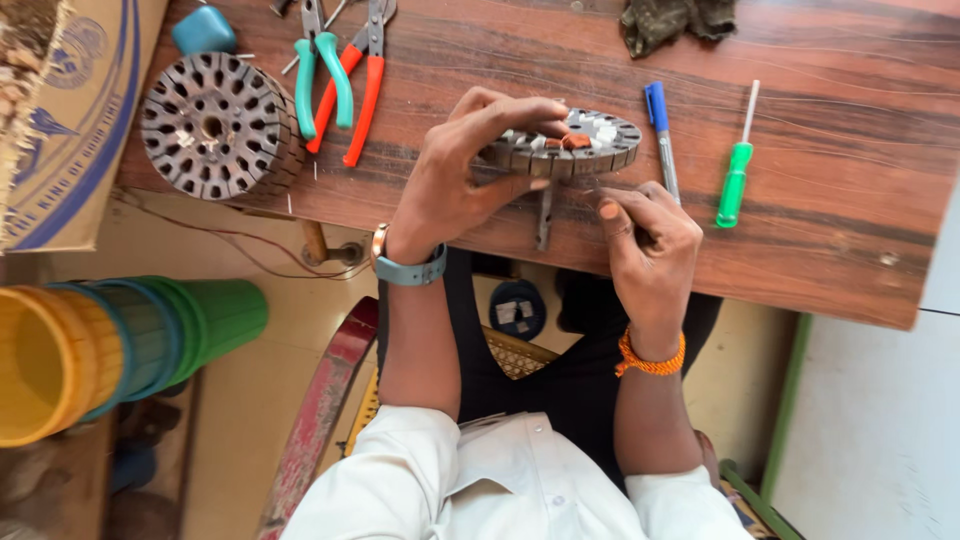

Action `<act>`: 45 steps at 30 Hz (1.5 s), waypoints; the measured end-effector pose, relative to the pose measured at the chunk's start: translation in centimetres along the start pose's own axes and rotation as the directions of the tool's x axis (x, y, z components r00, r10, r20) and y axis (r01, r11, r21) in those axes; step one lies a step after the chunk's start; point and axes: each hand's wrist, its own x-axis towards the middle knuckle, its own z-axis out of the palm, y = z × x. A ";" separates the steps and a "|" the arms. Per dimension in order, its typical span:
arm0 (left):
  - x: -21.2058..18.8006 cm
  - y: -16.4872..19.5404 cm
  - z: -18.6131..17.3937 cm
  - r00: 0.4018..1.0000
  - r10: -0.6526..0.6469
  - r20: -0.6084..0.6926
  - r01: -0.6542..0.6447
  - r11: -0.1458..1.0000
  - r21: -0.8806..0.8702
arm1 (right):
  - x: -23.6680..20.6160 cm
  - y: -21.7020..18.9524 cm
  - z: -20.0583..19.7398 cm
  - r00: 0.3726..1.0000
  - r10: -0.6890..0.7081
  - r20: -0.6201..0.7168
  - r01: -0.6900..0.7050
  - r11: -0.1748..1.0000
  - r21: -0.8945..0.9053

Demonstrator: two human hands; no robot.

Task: The person inserts small white insulating pieces into the slots of a circular metal stator core held in a bench vise. They repeatedly pick pieces from a nearby box and place them into the slots, rotating the stator as needed to access different positions.

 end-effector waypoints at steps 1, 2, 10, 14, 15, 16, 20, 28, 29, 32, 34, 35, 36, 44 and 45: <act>-0.2 -0.2 0.4 0.999 0.024 -0.032 -0.023 0.999 0.024 | 0.0 0.1 0.2 1.000 0.003 -0.013 -0.003 1.000 0.029; -0.3 -0.5 0.9 0.997 0.045 -0.064 -0.042 0.998 0.047 | 0.0 0.2 0.2 1.000 0.009 -0.023 -0.007 0.998 0.056; -1.0 -1.6 2.7 0.964 0.140 -0.227 -0.116 0.986 0.119 | 0.1 -1.0 -0.7 0.958 0.129 0.257 -0.203 0.937 0.283; -1.1 -1.0 3.1 0.952 0.127 -0.277 -0.101 0.989 0.107 | 0.1 -2.1 0.3 0.980 0.050 0.195 -0.094 0.971 0.222; -1.1 -0.8 3.1 0.951 0.105 -0.291 -0.084 0.993 0.084 | 0.2 -2.3 0.9 0.987 0.017 0.162 -0.040 0.989 0.140; -1.2 -0.7 3.2 0.950 0.081 -0.301 -0.065 0.996 0.061 | 0.3 -2.4 1.4 0.991 -0.016 0.132 0.009 0.998 0.057; -1.2 -0.5 3.1 0.953 0.039 -0.302 -0.034 0.999 0.021 | -0.2 -2.0 3.4 0.998 -0.064 0.017 0.065 0.994 -0.088; -1.3 -0.6 2.6 0.963 0.057 -0.264 -0.050 0.998 0.030 | -1.4 -0.1 3.2 0.989 0.148 -0.027 -0.135 0.951 0.279; -1.3 -0.6 2.5 0.964 0.062 -0.258 -0.059 0.998 0.022 | -1.5 -0.1 3.2 0.986 0.161 -0.048 -0.135 0.931 0.340; -1.3 -0.8 2.3 0.961 0.092 -0.260 -0.086 0.996 0.032 | -1.8 -0.4 3.2 0.982 0.165 -0.090 -0.129 0.940 0.316; -1.6 -0.6 2.2 0.966 0.050 -0.254 -0.051 0.999 0.003 | -1.9 -0.9 3.5 0.995 0.079 -0.059 -0.070 0.988 0.134; -1.8 -0.6 2.2 0.966 0.032 -0.256 -0.036 0.999 -0.011 | -1.8 -1.1 3.5 0.999 0.034 -0.033 -0.033 0.999 0.039; -1.9 -0.6 2.2 0.966 0.025 -0.256 -0.029 1.000 -0.013 | -1.7 -1.3 3.7 0.999 0.011 -0.037 -0.013 0.999 -0.042; -2.4 -1.1 2.8 0.957 0.033 -0.288 -0.034 0.999 0.001 | -1.7 -2.4 3.5 0.995 0.094 0.024 -0.089 0.983 -0.163; -2.4 -1.1 2.8 0.956 0.028 -0.290 -0.029 1.000 0.001 | -1.8 -2.5 3.4 0.996 0.088 0.019 -0.083 0.979 -0.186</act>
